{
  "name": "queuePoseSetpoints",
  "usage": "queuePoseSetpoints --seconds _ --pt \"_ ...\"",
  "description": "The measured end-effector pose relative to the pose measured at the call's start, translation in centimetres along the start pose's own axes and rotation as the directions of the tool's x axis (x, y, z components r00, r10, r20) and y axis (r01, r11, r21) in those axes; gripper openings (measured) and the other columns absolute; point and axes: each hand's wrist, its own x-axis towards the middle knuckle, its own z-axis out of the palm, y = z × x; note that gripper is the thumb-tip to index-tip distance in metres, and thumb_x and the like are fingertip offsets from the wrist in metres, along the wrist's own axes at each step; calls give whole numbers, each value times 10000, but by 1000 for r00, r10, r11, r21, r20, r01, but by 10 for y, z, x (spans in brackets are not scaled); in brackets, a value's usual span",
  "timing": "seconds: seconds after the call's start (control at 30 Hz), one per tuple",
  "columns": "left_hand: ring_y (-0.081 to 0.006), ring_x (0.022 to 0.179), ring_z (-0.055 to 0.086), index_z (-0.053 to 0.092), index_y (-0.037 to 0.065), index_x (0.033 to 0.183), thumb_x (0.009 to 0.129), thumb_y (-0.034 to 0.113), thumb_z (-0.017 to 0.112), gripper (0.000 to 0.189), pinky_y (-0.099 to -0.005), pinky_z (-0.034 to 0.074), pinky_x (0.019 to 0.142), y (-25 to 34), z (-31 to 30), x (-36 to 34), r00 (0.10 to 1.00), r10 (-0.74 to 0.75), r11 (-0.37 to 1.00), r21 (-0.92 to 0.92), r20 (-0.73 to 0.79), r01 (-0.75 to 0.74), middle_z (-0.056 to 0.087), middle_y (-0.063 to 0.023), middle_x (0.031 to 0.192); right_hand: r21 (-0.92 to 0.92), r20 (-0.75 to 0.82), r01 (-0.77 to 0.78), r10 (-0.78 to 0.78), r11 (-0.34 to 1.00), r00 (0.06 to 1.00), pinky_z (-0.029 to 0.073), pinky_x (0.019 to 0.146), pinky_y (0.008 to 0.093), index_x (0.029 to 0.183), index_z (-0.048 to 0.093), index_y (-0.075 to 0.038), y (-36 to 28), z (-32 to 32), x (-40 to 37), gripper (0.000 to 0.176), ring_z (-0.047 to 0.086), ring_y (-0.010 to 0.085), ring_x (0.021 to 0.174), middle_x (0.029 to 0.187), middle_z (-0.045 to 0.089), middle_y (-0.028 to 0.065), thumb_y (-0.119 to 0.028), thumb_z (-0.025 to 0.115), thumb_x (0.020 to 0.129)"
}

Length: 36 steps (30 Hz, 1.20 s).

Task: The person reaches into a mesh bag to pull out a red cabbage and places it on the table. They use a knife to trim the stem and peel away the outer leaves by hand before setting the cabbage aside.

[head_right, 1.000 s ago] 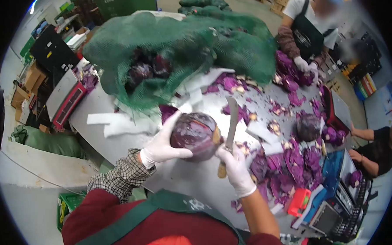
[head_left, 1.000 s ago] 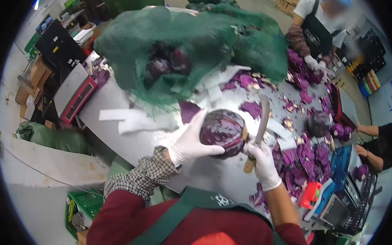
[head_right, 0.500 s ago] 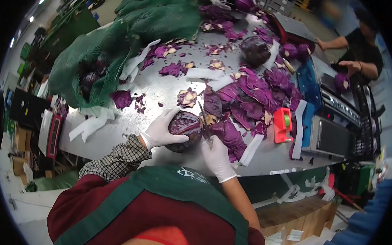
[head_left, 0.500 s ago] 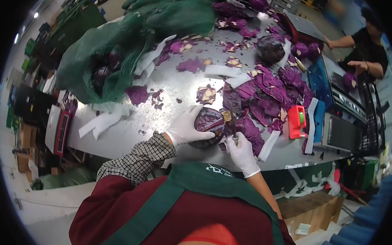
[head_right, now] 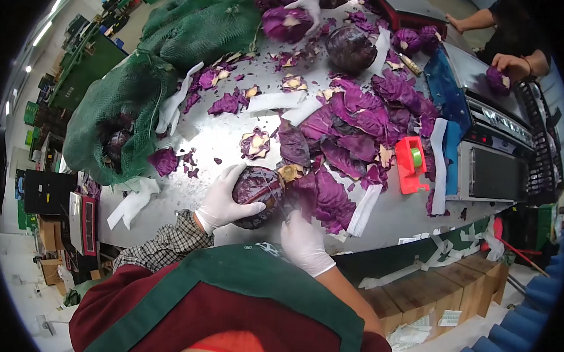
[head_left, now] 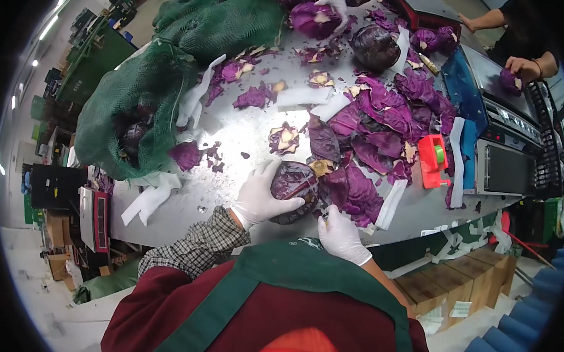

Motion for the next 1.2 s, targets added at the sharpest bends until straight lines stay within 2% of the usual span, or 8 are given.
queuePoseSetpoints --seconds 0.07,0.4,0.53,0.63,0.9,1.03,1.07,1.2 --pt "-381 1151 510 414 -55 1326 614 488 791 971 -416 448 956 -2 -1 5 1000 9 1000 21 -8 -9 472 -231 1277 49 128 -93 86 994 988 485 726 511 1058 451 8 -6 -10 11 285 626 430 786 807 628 240 -218 526 901" --pt "-369 1064 575 532 -34 1227 662 469 763 792 -411 481 900 9 12 39 994 -31 998 56 -109 37 550 -231 1182 -88 191 -193 207 977 960 514 755 492 1078 474 63 0 -28 67 292 645 445 862 896 644 303 -150 474 879" --pt "-357 1036 595 563 -25 1205 676 472 744 748 -397 491 889 8 10 37 987 19 999 53 -157 -10 577 -220 1138 -136 306 -31 72 990 949 508 788 492 1049 488 117 3 -45 76 304 631 463 866 862 621 344 -126 466 868" --pt "-356 1063 584 562 -10 1218 676 470 741 746 -393 482 911 11 14 37 988 -78 995 55 -133 86 572 -219 1152 -234 319 -124 196 964 927 513 804 470 1129 484 99 -1 -25 90 368 645 431 929 951 643 307 -126 519 839" --pt "-373 1144 508 498 -13 1266 644 372 787 786 -427 432 970 -27 25 -30 903 177 973 -65 -392 -219 508 -222 1239 80 126 -14 3 997 992 481 819 513 1072 495 32 13 17 67 286 604 475 925 939 621 328 -126 480 834" --pt "-382 1232 451 423 -12 1339 664 354 777 846 -411 367 1053 -51 33 -58 906 110 954 -212 -408 -211 427 -248 1335 200 70 78 -93 977 993 475 877 444 1408 334 -77 -20 -3 46 612 593 461 969 986 623 297 -85 513 823" --pt "-381 1253 431 405 -10 1352 673 375 771 862 -412 352 1065 -57 34 -60 900 120 945 -229 -420 -233 409 -249 1352 165 9 239 -243 957 970 528 726 394 1483 220 -116 -18 3 49 728 656 373 757 890 649 237 -68 507 815" --pt "-377 1317 362 350 -1 1391 707 457 741 911 -422 296 1100 -76 46 -82 885 110 911 -311 -453 -272 345 -254 1411 620 304 -119 -98 775 948 420 411 235 1455 306 -120 -34 -9 41 680 488 81 442 657 537 25 -66 521 813"
